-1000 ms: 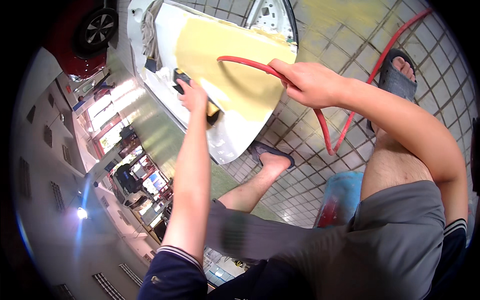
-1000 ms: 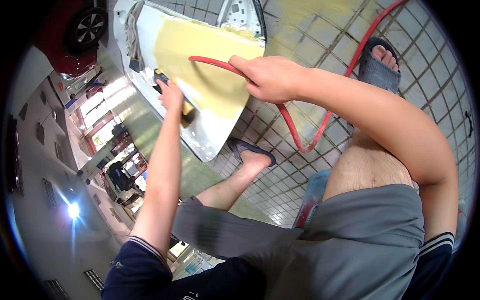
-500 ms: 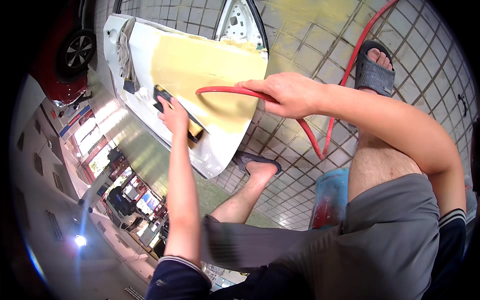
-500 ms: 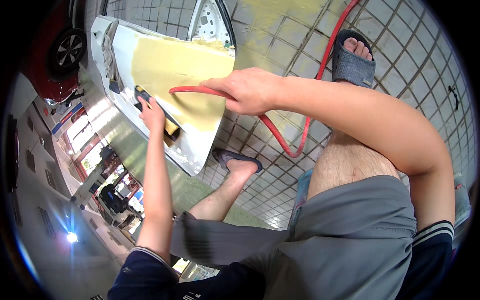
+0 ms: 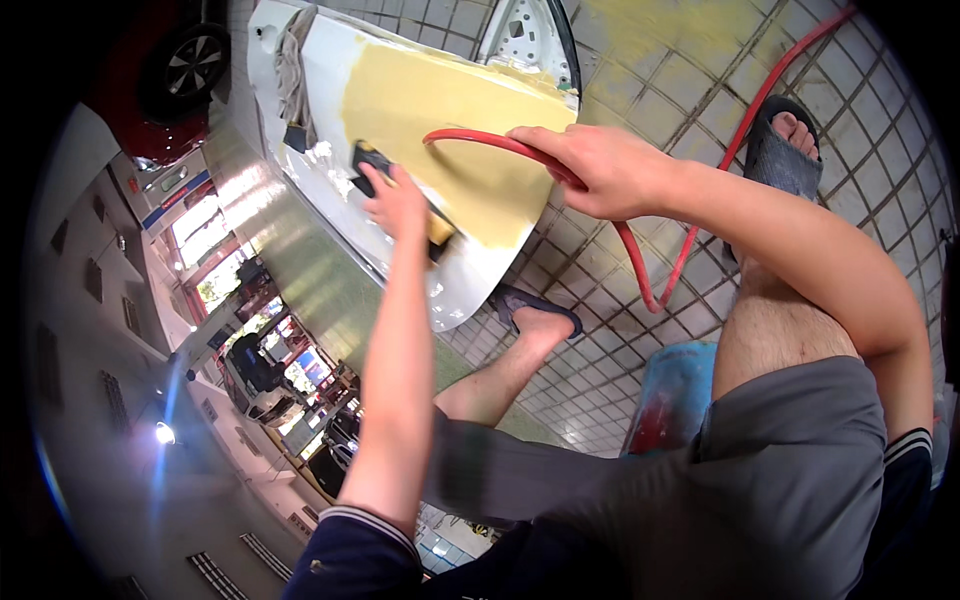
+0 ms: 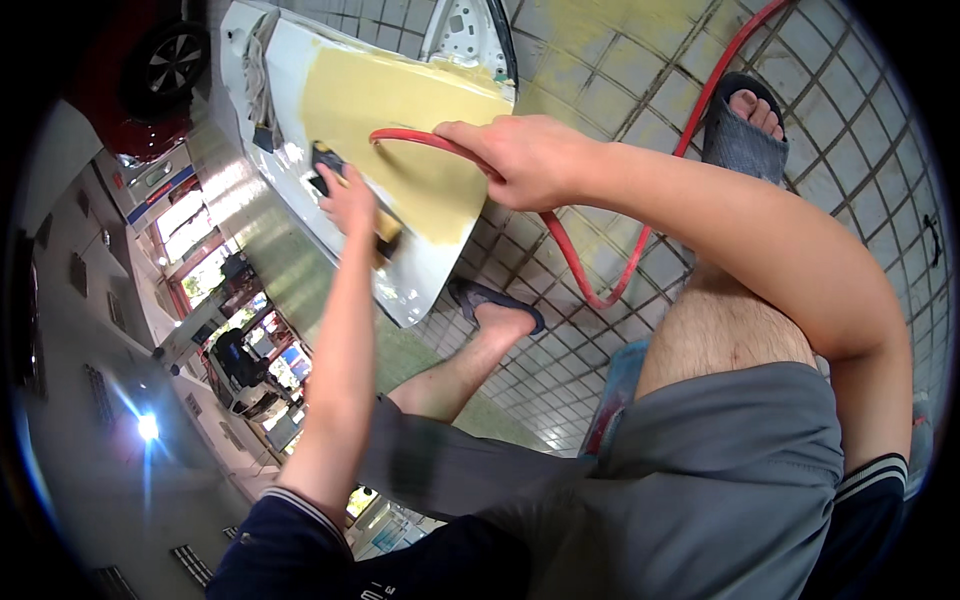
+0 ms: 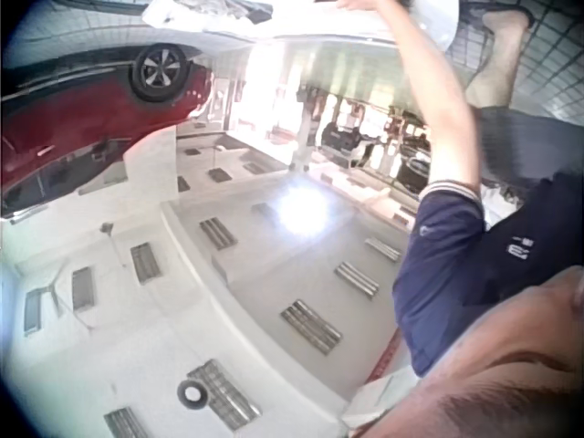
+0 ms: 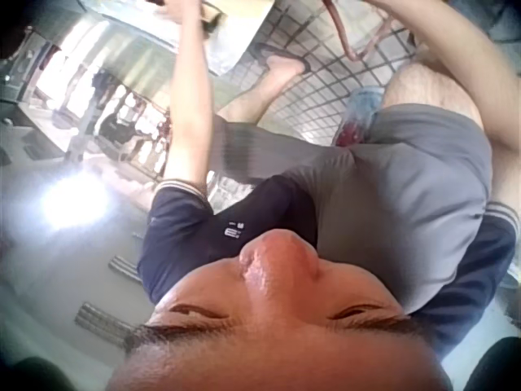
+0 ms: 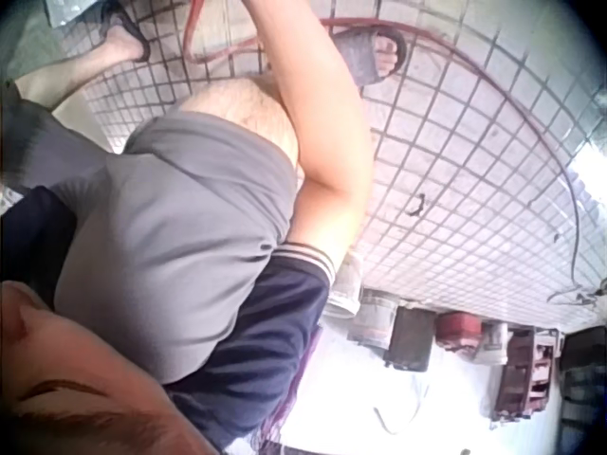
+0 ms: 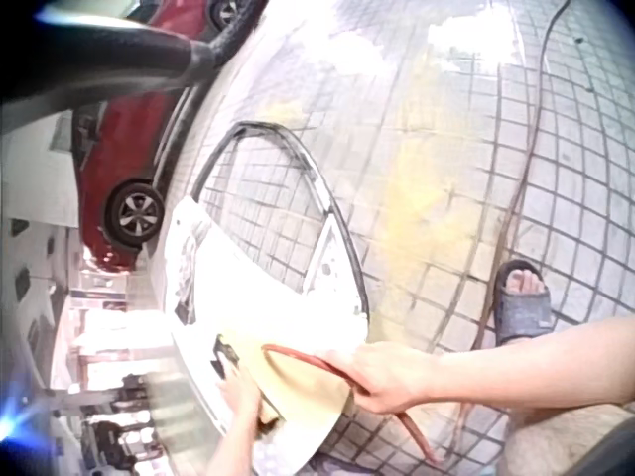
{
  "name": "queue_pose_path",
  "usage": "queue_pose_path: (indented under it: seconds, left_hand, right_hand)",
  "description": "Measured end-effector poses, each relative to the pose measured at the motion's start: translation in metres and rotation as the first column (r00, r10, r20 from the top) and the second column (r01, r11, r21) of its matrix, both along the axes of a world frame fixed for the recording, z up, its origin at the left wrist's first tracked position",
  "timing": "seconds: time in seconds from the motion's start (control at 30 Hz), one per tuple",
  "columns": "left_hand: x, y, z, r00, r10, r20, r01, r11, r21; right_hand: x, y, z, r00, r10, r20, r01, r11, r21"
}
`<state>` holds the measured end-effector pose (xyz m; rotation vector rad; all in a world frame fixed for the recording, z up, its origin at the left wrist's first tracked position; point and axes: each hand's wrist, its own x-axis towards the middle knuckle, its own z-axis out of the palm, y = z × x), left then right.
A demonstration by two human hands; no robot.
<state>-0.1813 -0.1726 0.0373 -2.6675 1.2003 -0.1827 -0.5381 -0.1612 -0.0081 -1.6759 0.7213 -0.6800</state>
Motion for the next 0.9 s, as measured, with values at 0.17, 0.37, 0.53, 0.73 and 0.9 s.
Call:
queue_pose_path:
  seconds: [0.17, 0.37, 0.53, 0.73, 0.9]
  left_hand:
    - [-0.108, 0.131, -0.016, 0.979, -0.17, -0.112, 0.161, 0.983, -0.086]
    - [-0.045, 0.06, -0.014, 0.999, -0.034, 0.013, 0.035, 0.991, -0.126]
    - [-0.023, 0.014, -0.006, 0.97, 0.182, 0.159, -0.166, 0.98, -0.106]
    - [-0.143, 0.135, -0.027, 0.985, -0.172, -0.03, 0.171, 0.985, -0.028]
    - [-0.07, 0.044, -0.013, 0.997, -0.02, -0.074, 0.012, 0.994, -0.106]
  right_hand:
    - [-0.013, 0.004, 0.0, 0.999, -0.005, -0.033, 0.006, 1.0, 0.022]
    - [-0.021, 0.011, 0.005, 0.999, 0.033, -0.012, -0.032, 0.999, 0.032]
    - [-0.011, 0.007, 0.002, 0.999, 0.035, 0.022, -0.035, 0.999, -0.032]
    - [-0.007, 0.007, -0.003, 0.999, -0.001, 0.034, -0.001, 0.999, 0.041]
    - [-0.003, 0.016, -0.003, 0.976, -0.083, 0.202, 0.108, 0.987, -0.119]
